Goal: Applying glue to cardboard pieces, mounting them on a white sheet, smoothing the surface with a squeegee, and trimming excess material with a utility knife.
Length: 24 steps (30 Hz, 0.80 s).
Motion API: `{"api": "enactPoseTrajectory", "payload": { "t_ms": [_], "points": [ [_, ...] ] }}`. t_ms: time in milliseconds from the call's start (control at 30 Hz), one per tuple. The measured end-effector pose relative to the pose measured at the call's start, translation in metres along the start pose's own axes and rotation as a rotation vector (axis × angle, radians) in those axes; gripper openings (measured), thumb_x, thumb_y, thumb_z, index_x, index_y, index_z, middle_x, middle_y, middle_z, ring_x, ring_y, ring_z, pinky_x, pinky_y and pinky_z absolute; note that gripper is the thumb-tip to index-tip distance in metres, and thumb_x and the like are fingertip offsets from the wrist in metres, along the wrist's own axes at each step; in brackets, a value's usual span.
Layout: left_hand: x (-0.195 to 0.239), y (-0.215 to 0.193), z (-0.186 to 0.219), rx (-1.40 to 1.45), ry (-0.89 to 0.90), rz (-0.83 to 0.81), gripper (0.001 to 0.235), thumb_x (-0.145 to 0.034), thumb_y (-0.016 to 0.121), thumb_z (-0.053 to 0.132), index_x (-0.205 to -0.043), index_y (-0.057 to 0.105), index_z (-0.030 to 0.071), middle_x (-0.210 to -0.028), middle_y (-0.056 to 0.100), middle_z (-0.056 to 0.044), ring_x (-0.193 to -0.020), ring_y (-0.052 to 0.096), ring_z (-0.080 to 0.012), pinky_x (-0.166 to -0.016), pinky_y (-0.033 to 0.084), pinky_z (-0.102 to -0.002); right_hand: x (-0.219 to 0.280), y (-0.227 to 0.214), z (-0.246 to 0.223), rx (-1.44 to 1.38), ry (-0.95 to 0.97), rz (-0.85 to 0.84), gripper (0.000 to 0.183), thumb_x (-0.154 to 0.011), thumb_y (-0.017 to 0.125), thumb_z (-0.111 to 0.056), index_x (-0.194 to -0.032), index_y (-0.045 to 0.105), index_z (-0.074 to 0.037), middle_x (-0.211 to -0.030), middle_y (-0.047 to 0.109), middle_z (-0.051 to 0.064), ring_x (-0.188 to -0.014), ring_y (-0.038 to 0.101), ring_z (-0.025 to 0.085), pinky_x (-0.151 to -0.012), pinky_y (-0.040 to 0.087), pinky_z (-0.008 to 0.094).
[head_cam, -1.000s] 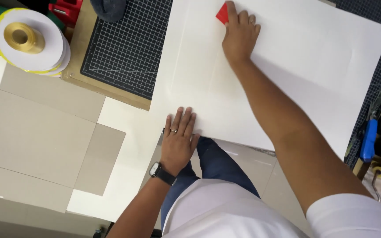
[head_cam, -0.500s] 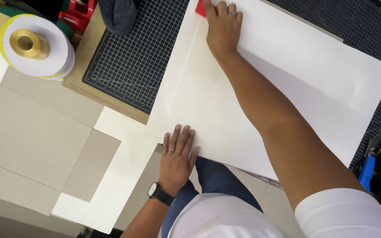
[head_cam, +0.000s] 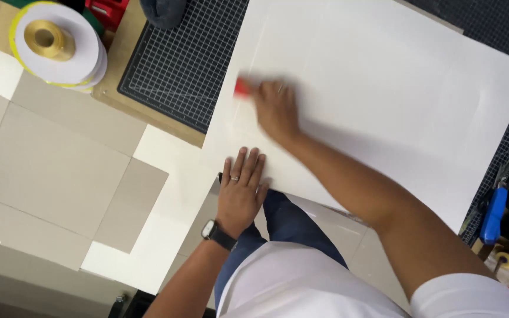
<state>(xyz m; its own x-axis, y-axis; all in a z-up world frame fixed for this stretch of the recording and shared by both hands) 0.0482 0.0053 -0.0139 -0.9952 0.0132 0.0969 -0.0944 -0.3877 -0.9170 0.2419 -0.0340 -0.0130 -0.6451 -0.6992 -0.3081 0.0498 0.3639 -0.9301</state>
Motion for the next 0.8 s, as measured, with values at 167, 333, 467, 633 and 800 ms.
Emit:
{"api": "enactPoseTrajectory", "payload": {
  "t_ms": [167,333,467,633,800],
  "points": [
    [0.003,-0.006,0.0,0.005,0.035,0.011,0.065,-0.104,0.051,0.043,-0.163,0.032,0.02,-0.171,0.023,0.0,-0.16,0.01,-0.0241,-0.13,0.003,-0.049,0.014,0.004,-0.022,0.134,0.042,0.075,0.009,-0.092,0.062,-0.012,-0.095,0.07,-0.015,-0.086,0.05,0.009,-0.075,0.052,0.035,-0.065,0.039,0.05],
    [0.008,-0.004,-0.004,-0.038,0.068,-0.142,0.063,-0.107,0.043,0.046,-0.162,0.029,0.018,-0.172,0.016,-0.001,-0.159,0.002,-0.0242,-0.129,-0.002,-0.05,0.066,-0.032,-0.018,-0.097,0.146,0.022,0.048,-0.099,0.06,-0.024,-0.147,0.056,-0.029,-0.092,0.054,0.001,-0.087,0.058,0.028,-0.08,0.047,0.047],
    [0.0,-0.007,-0.007,-0.069,0.067,-0.163,0.068,-0.105,0.042,0.048,-0.165,0.022,0.022,-0.173,0.011,0.001,-0.16,-0.002,-0.0225,-0.128,-0.004,-0.049,0.123,-0.07,0.058,-0.303,0.652,0.01,0.019,-0.098,0.06,-0.021,-0.104,0.07,-0.006,-0.085,0.062,0.022,-0.088,0.06,0.049,-0.081,0.04,0.057],
    [0.0,-0.017,-0.006,-0.064,0.096,-0.152,0.066,-0.106,0.041,0.046,-0.165,0.023,0.022,-0.173,0.013,0.0,-0.16,-0.001,-0.0226,-0.128,-0.004,-0.048,0.261,-0.102,0.308,0.758,0.992,-0.073,0.032,-0.105,0.063,-0.025,-0.132,0.05,-0.013,-0.1,0.064,0.012,-0.093,0.065,0.033,-0.075,0.047,0.048],
    [-0.001,-0.035,0.005,0.037,0.258,0.116,0.06,-0.106,0.049,0.036,-0.16,0.037,0.012,-0.168,0.034,-0.009,-0.158,0.025,-0.0311,-0.128,0.02,-0.054,0.247,-0.003,0.357,1.307,1.384,0.247,0.021,-0.094,0.054,-0.028,-0.113,0.062,-0.022,-0.094,0.068,-0.005,-0.078,0.067,0.015,-0.059,0.049,0.034]
  ]
}}
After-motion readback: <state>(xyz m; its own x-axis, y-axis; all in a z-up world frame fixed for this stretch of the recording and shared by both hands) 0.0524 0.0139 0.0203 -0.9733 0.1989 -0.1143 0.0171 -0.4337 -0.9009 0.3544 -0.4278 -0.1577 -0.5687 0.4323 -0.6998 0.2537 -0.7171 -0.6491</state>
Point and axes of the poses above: each hand's wrist, its own x-axis away from the middle knuckle, its own y-axis out of the palm, z = x × y, the point moved 5 cm from there along -x, towards the middle knuckle
